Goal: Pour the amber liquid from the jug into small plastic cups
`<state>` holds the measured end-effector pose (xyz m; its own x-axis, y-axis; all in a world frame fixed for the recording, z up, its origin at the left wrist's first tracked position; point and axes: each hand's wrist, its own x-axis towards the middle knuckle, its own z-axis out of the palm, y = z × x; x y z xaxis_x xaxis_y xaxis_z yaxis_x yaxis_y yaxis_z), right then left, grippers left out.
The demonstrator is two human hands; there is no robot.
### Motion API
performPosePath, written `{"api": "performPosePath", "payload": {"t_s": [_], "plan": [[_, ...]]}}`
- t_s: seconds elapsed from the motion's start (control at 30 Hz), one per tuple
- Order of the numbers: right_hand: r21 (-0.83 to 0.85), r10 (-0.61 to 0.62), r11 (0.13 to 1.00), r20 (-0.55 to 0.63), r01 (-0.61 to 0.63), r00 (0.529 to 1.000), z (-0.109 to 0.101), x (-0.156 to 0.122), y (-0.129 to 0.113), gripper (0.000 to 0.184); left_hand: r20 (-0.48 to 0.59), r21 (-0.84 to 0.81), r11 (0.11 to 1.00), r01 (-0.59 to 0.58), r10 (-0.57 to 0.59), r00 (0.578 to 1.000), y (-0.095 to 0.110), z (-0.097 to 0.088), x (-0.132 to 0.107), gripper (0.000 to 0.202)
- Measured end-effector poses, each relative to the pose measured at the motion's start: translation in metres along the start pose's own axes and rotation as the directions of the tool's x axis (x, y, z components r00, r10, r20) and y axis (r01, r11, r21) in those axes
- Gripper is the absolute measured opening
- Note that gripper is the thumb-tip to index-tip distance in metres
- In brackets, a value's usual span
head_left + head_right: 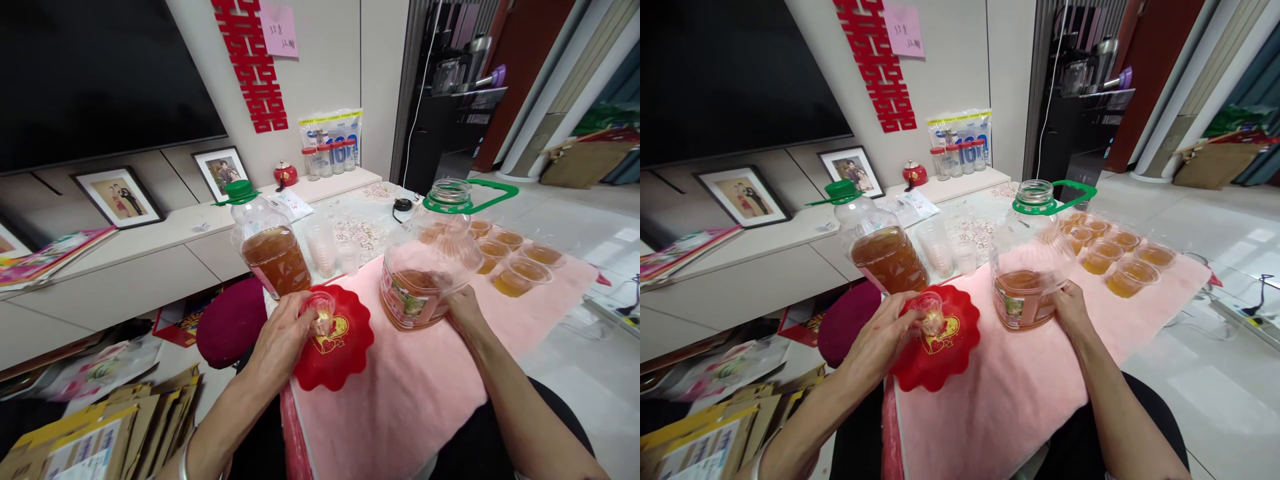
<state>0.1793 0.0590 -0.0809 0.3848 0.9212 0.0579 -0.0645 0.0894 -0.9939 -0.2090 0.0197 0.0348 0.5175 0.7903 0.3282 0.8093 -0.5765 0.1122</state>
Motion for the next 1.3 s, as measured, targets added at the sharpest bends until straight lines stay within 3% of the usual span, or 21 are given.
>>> {"api": "performPosePath", "payload": {"t_s": [0.2,0.3,0.37,0.43,0.5,0.6,0.67,0.73,0.93,1.07,1.3], "plan": [[-0.008,-0.001,1.000,-0.005,0.001,1.000,0.003,-0.003,-0.006,0.034,-0.202,0.070,0.991,-0.111,0.123,0.972,0.011,-0.010,0.003,0.030],[-0.026,0.000,1.000,-0.007,-0.001,1.000,0.003,-0.004,-0.009,0.032,-0.218,0.063,0.992,-0.108,0.119,0.969,0.026,-0.012,0.001,0.033],[-0.029,0.003,1.000,-0.010,-0.003,1.000,0.004,-0.005,-0.012,0.031,-0.166,-0.049,0.997,-0.053,0.044,0.985,0.043,-0.012,0.002,0.049],[-0.021,0.003,1.000,-0.005,-0.003,1.000,0.005,-0.007,-0.014,0.031,-0.045,-0.252,0.966,0.062,-0.076,0.996,0.066,-0.011,0.007,0.065],[-0.003,0.002,1.000,0.014,-0.002,1.000,0.007,-0.008,-0.016,0.032,0.129,-0.441,0.865,0.240,-0.204,0.970,0.091,-0.008,0.017,0.079],[0.034,0.004,0.999,0.044,-0.006,0.999,0.008,-0.008,-0.017,0.033,0.308,-0.641,0.658,0.397,-0.254,0.917,0.124,0.001,0.038,0.104],[0.062,0.002,0.998,0.047,-0.005,0.999,0.008,-0.008,-0.016,0.033,0.363,-0.704,0.538,0.463,-0.289,0.886,0.139,0.012,0.052,0.123],[0.096,-0.005,0.995,0.047,0.001,0.999,0.006,-0.007,-0.015,0.033,0.350,-0.755,0.456,0.471,-0.328,0.878,0.148,0.026,0.064,0.130],[0.216,-0.031,0.976,0.111,0.006,0.993,0.004,-0.008,-0.017,0.036,0.310,-0.826,0.314,0.469,-0.442,0.842,0.163,0.058,0.085,0.144],[0.284,-0.069,0.959,0.188,0.013,0.980,0.005,-0.014,-0.025,0.048,0.233,-0.894,0.245,0.376,-0.462,0.856,0.165,0.077,0.090,0.142],[0.263,-0.089,0.965,0.346,-0.005,0.934,0.009,-0.029,-0.048,0.093,0.165,-0.926,0.230,0.298,-0.465,0.870,0.161,0.098,0.089,0.144]]}}
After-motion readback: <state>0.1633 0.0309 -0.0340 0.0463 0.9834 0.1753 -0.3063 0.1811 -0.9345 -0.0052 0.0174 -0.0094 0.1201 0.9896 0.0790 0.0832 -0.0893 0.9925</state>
